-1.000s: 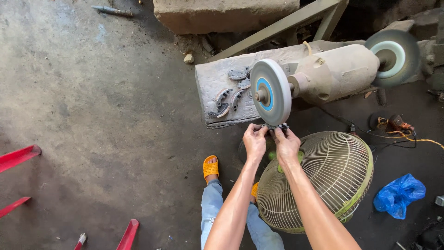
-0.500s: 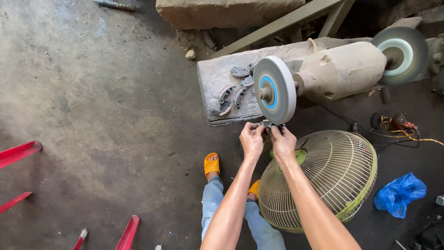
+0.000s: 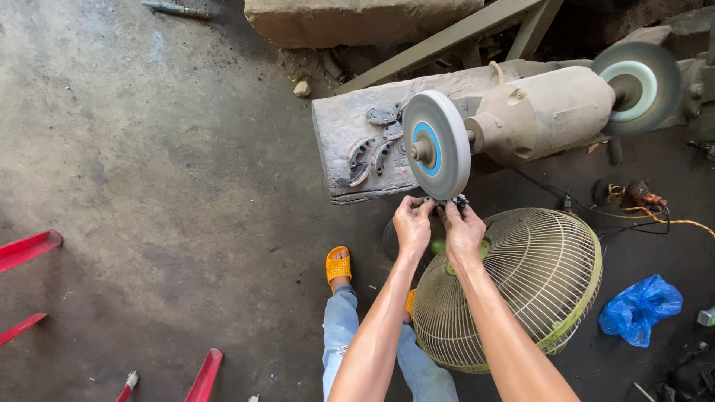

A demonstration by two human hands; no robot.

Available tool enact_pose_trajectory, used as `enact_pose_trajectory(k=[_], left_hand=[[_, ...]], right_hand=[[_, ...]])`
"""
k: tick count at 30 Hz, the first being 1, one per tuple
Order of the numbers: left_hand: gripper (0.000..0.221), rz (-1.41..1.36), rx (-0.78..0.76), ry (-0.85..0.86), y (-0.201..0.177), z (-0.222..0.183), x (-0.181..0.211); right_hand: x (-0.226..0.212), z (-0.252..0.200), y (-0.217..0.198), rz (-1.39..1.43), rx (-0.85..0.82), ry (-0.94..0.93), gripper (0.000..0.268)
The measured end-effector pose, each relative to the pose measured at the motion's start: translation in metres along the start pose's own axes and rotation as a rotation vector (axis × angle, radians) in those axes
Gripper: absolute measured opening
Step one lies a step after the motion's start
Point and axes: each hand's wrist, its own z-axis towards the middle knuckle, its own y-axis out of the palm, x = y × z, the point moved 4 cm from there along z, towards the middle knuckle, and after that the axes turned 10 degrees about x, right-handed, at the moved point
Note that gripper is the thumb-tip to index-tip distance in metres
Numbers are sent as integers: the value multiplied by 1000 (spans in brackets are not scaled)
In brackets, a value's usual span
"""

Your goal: Using a bench grinder to smooth or sharpen metal components in a workshop.

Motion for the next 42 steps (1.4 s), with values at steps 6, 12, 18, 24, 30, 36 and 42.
enact_pose_trajectory(k=[6,12,18,24,30,36,42], left_hand=[[7,-114,-25,-90,-1,-17,12],[10,-70,61,-80,-27,-35,40],[11,35,128,-32,-41,-35,40],[17,73,187,46,-82,-63,90],[67,230,-306,72,-91,-73,90],[41,-257,-90,-237,-42,-41,-9],[30,-464,128,-344,0,-26,-37]], right_hand=[[4,22,-9,-108,-44,-18,17],[55,56,-27,-256,-112,3,19],[61,44,-11,-278,-187,100,24],[68,19,3,-240,-274,230,21],[-3,-14,-15,-1226,-525,-90,34],[-23,-20,-25,-713,-357,11,54],[-72,-34,1,-724,-118,72,38]])
